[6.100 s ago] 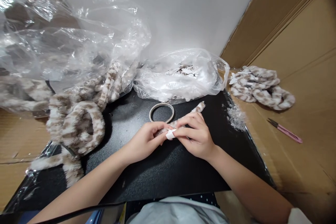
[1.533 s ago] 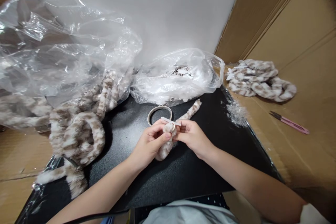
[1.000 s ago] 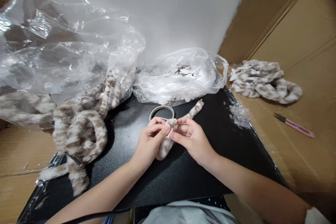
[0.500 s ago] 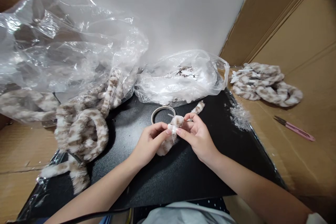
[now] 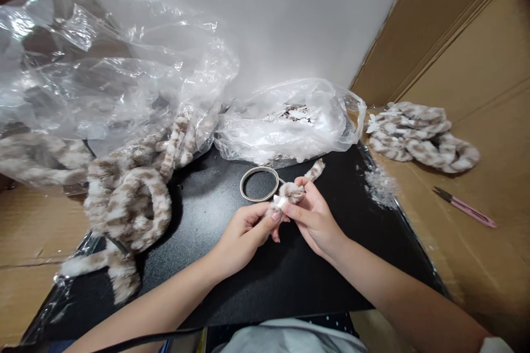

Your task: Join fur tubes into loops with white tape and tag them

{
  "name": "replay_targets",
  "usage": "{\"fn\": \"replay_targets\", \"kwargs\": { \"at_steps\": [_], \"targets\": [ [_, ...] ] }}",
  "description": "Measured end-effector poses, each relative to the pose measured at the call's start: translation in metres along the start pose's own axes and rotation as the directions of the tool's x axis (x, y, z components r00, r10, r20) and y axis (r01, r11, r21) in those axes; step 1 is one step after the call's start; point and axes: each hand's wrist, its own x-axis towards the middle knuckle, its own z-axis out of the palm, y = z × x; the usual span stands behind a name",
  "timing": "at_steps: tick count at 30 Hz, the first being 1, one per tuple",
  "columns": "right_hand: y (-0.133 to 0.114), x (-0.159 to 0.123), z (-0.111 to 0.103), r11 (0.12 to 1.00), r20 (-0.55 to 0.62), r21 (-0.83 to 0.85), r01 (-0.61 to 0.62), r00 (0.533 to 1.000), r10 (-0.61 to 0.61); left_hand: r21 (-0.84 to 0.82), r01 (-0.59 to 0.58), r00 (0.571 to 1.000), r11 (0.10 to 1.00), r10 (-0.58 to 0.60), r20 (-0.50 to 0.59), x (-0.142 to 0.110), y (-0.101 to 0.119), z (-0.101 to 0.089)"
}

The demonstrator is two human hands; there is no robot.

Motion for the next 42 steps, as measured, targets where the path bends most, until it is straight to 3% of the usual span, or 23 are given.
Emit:
{"fn": "replay_targets", "kwargs": {
  "at_steps": [3,8,12,18,25,28,31,32,33,34,35,36,37,38,39,40,41,42],
  "targets": [
    [0.001,-0.001,0.000,1.000,0.053,-0.027,0.005,0.999,-0.003,-0.174,0.054,0.997,0.983,-0.043,0.065,0.002,-0.001,0.001],
    [0.001,-0.001,0.000,0.995,0.093,-0.096,0.025,0.996,-0.016,-0.435,0.179,0.979,0.882,-0.115,0.170,0.005,-0.001,0.002],
    [0.000,0.000,-0.001,0.994,0.112,-0.105,0.004,0.994,0.008,-0.392,0.222,0.963,0.893,-0.139,0.229,0.005,-0.002,0.001],
    [0.000,0.001,-0.005,0.994,0.052,-0.113,0.002,0.999,0.004,-0.201,0.140,0.985,0.970,-0.115,0.128,0.004,-0.001,0.000],
    [0.001,0.007,-0.008,0.958,0.075,-0.288,0.009,0.997,0.013,-0.381,0.247,0.965,0.891,-0.189,0.182,0.006,-0.003,0.000],
    [-0.003,0.010,-0.013,0.928,0.037,-0.353,0.116,0.993,-0.110,-0.511,0.208,0.978,0.834,-0.174,0.114,0.008,-0.002,-0.001],
    [-0.011,0.011,-0.021,0.844,-0.102,-0.471,0.257,0.934,-0.341,-0.560,0.146,0.989,0.816,-0.141,0.051,0.010,0.000,-0.003],
    [-0.014,0.011,-0.024,0.835,-0.106,-0.497,0.236,0.939,-0.328,-0.566,0.121,0.992,0.816,-0.123,0.036,0.010,0.001,-0.004],
    [-0.017,0.010,-0.026,0.847,-0.068,-0.508,0.158,0.973,-0.222,-0.571,0.092,0.995,0.816,-0.099,0.019,0.010,0.003,-0.005],
    [-0.019,0.009,-0.027,0.858,0.014,-0.513,0.019,1.000,-0.014,-0.578,0.062,0.997,0.814,-0.073,0.004,0.010,0.004,-0.006],
    [-0.019,0.007,-0.026,0.835,0.122,-0.527,-0.160,0.958,0.260,-0.588,0.033,0.999,0.808,-0.046,-0.008,0.009,0.006,-0.007],
    [-0.018,0.005,-0.024,0.765,0.221,-0.551,-0.335,0.825,0.520,-0.604,0.007,1.000,0.797,-0.019,-0.013,0.008,0.008,-0.008],
    [-0.014,0.003,-0.021,0.677,0.290,-0.565,-0.472,0.654,0.698,-0.625,-0.009,1.000,0.781,0.004,-0.010,0.007,0.009,-0.009],
    [-0.010,0.000,-0.018,0.607,0.337,-0.555,-0.568,0.514,0.789,-0.650,-0.017,1.000,0.760,0.022,-0.001,0.006,0.011,-0.009],
    [-0.004,-0.002,-0.014,0.570,0.373,-0.521,-0.635,0.431,0.821,-0.676,-0.018,0.999,0.737,0.038,0.015,0.005,0.013,-0.010],
    [0.003,-0.003,-0.010,0.564,0.404,-0.464,-0.683,0.403,0.821,-0.699,-0.014,0.998,0.715,0.052,0.033,0.004,0.014,-0.010],
    [0.009,-0.004,-0.006,0.585,0.431,-0.384,-0.714,0.422,0.798,-0.716,-0.010,0.997,0.698,0.065,0.050,0.003,0.015,-0.010],
    [0.014,-0.003,-0.004,0.628,0.451,-0.283,-0.724,0.478,0.754,-0.724,-0.010,0.995,0.690,0.077,0.060,0.002,0.016,-0.011]
  ]
}}
